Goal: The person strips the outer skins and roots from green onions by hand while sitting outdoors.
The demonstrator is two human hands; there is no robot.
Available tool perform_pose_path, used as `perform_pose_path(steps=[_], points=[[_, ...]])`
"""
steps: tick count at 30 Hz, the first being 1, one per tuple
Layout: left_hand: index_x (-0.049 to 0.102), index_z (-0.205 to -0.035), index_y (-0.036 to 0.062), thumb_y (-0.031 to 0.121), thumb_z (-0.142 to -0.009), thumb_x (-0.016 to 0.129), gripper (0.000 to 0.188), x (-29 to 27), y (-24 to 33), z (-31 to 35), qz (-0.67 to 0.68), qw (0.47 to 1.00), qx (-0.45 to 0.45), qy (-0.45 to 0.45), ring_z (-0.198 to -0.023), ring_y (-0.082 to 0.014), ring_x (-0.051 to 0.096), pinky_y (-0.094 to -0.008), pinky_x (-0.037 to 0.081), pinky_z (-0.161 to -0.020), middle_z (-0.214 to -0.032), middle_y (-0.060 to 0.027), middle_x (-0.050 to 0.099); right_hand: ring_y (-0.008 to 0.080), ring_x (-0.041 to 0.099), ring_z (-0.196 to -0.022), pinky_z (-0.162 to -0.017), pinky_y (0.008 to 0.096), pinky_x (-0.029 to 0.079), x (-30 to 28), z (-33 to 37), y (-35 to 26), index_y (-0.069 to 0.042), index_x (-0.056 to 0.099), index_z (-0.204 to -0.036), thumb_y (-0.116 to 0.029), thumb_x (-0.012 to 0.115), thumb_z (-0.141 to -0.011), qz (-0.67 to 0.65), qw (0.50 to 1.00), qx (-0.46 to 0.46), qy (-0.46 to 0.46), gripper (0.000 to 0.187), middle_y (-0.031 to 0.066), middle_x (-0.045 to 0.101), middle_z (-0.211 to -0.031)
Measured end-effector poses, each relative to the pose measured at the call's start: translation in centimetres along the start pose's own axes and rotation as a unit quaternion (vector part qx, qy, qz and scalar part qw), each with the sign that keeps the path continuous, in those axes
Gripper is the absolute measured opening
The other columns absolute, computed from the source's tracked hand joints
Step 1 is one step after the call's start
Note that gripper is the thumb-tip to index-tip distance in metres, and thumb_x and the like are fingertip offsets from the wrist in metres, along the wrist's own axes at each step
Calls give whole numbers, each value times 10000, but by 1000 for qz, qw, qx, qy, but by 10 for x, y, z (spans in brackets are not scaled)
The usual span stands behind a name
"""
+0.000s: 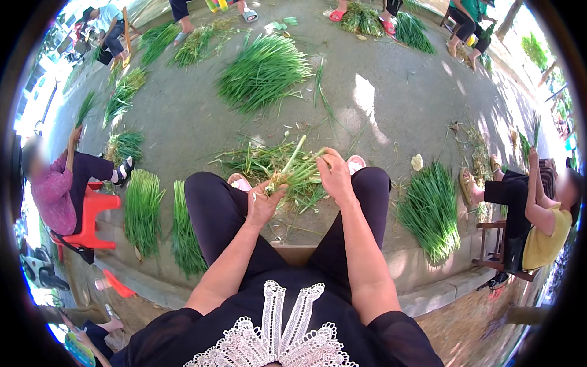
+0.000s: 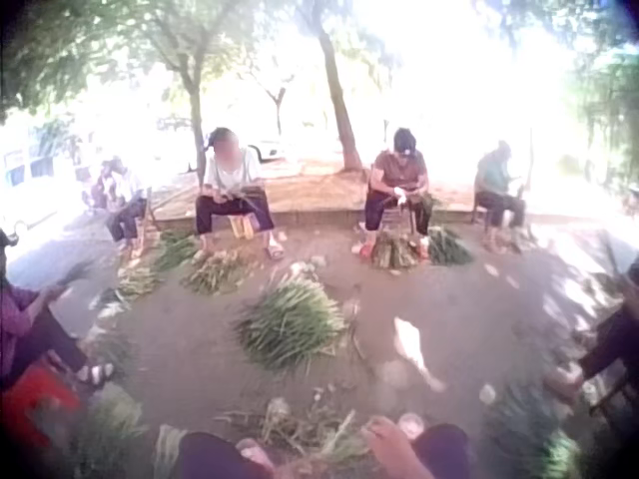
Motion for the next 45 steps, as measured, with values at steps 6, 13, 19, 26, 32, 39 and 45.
perform_pose_path(steps=[6,13,19,26,32,39,45], points=[[568,-998,37,212,-810,660,273,-2,-16,23,263,951,-161,26,-616,-95,540,-228,407,-474,-756,-20,595,88,542,-721,-687,227,456,-30,16,43,19,590,-943,-149,555,-864,-366,896,174,181,189,22,571,-842],[528,-940,71,282,-835,622,254,-20,-10,43,385,902,-192,41,-421,-72,386,-219,322,-395,-700,-45,549,93,537,-731,-679,252,469,-17,32,-13,10,577,-1032,-109,553,-859,-375,905,154,127,211,13,561,-830],[572,-924,48,196,-816,646,198,-29,1,47,364,918,-142,65,-435,-47,416,-189,323,-384,-698,-45,580,39,468,-651,-588,192,389,4,18,-95,11,601,-876,-131,557,-843,-135,990,36,-11,152,-34,511,-699],[591,-932,59,179,-808,652,183,-35,0,41,342,932,-109,52,-460,-27,428,-177,323,-391,-694,-5,580,54,332,-541,-472,259,278,50,31,-119,34,521,-685,-195,568,-832,-22,992,56,-113,276,-18,386,-547],[593,-925,55,175,-811,649,175,-34,2,38,334,938,-90,30,-476,-30,446,-175,322,-392,-704,-10,589,81,360,-506,-464,298,307,53,28,-114,52,491,-664,-173,546,-809,52,995,36,-74,273,50,393,-512],[566,-983,44,185,-807,657,243,-32,-8,40,340,929,-146,7,-570,-73,520,-187,363,-396,-783,-33,592,57,395,-504,-458,244,315,45,26,-75,31,540,-657,-124,510,-795,-78,993,82,-12,210,-6,473,-533],[579,-963,61,197,-815,647,212,-33,-14,39,338,928,-159,-8,-499,-58,471,-186,339,-384,-738,-31,589,71,445,-475,-437,228,338,33,28,-86,-12,565,-694,-172,535,-837,-125,988,89,2,216,-9,493,-550]])
Point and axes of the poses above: each hand's wrist, its own z-axis away from the middle knuckle, its own x-axis out of the palm, y = z × x, the point moved 9 cm from there along -z, towards the middle knuckle
